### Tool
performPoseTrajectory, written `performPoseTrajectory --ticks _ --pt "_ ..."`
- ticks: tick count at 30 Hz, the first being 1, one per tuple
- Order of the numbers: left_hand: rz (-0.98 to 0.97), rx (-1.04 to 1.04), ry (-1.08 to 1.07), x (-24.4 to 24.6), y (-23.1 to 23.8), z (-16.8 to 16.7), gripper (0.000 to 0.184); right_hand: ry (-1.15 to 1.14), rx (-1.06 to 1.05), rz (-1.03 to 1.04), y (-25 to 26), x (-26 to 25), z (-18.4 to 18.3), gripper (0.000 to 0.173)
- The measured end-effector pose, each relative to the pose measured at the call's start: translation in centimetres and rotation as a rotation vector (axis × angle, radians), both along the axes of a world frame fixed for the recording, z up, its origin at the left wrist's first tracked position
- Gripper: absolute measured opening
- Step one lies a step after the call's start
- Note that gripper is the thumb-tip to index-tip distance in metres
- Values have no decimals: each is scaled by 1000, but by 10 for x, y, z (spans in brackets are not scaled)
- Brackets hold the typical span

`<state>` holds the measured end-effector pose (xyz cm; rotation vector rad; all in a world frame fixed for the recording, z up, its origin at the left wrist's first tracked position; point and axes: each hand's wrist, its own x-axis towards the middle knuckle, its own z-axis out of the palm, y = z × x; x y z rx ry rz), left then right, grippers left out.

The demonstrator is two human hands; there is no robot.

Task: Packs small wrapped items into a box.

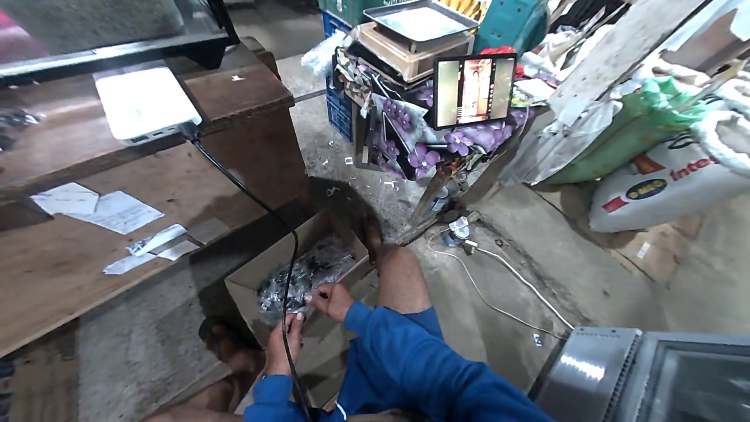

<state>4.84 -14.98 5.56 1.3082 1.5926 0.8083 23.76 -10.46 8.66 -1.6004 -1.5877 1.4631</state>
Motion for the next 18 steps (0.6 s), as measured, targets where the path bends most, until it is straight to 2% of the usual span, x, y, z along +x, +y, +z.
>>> performPoseTrajectory --ticks 3,8,18 --pt "-4 23 30 1 0 -2 26 -30 -5 -23 0 1 4 46" --pt "10 70 20 -2 1 -9 28 -11 10 -85 -1 0 11 37" --pt "32 119 -17 0 0 -7 26 -30 32 -104 -1 1 9 39"
